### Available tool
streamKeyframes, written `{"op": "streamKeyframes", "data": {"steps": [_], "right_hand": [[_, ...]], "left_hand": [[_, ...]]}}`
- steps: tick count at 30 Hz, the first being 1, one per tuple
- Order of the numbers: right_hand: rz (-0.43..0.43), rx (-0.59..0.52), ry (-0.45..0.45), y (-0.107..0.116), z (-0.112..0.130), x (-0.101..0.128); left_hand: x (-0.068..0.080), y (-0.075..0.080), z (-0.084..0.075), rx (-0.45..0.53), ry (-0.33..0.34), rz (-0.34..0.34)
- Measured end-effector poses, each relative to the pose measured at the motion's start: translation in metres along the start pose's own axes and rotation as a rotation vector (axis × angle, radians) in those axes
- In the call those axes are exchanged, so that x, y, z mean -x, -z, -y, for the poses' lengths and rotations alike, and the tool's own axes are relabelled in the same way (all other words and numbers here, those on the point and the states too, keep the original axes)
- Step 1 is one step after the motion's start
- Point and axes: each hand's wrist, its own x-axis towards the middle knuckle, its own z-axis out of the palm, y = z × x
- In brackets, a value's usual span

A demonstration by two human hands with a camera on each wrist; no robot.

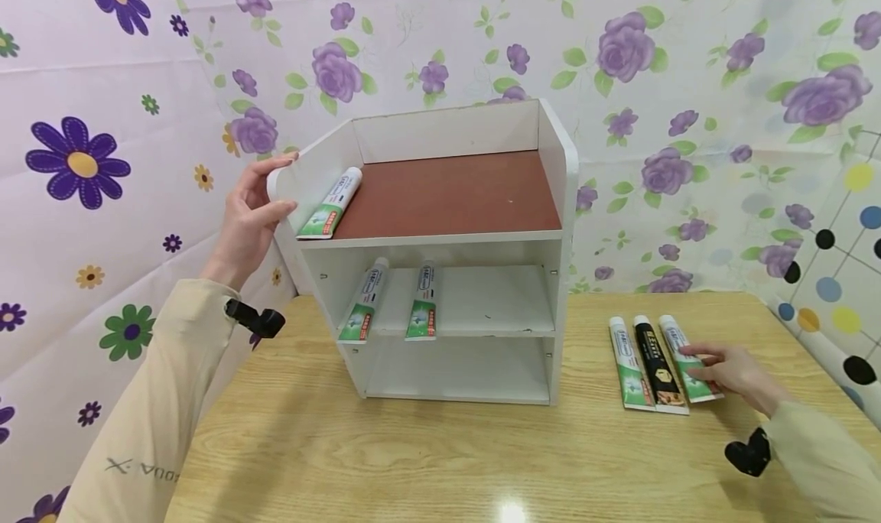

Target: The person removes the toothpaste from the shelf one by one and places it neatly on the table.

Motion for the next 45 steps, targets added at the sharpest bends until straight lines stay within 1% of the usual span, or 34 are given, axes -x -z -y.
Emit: {"op": "streamKeyframes", "data": {"steps": [6,13,15,20,26,32,37,42,45], "right_hand": [[-0.013,0.037,-0.008,0.000,-0.002,0.000],[-0.008,-0.005,-0.035,-0.001,-0.005,0.001],[-0.011,0.006,-0.037,-0.003,-0.005,0.001],[-0.023,0.060,-0.015,-0.007,-0.007,0.000],[-0.021,0.087,0.041,-0.006,-0.010,0.001],[-0.019,0.112,0.064,-0.007,-0.011,0.003],[-0.019,0.177,0.083,-0.009,-0.009,0.002],[-0.064,0.299,0.127,-0.008,-0.011,0.002],[-0.086,0.349,0.142,-0.006,-0.014,0.002]], "left_hand": [[-0.001,-0.001,-0.001,0.017,-0.009,0.007],[-0.001,-0.001,0.000,-0.001,-0.005,0.002],[0.000,0.000,0.000,-0.010,-0.004,-0.001],[0.000,-0.001,0.000,-0.015,-0.001,-0.002],[0.000,-0.001,0.000,-0.003,-0.002,-0.004],[0.000,0.000,0.000,0.009,-0.006,-0.003],[0.001,0.001,0.000,0.012,-0.003,-0.003],[0.001,0.001,0.000,0.009,-0.005,0.001],[0.001,0.000,0.000,0.008,-0.005,0.002]]}}
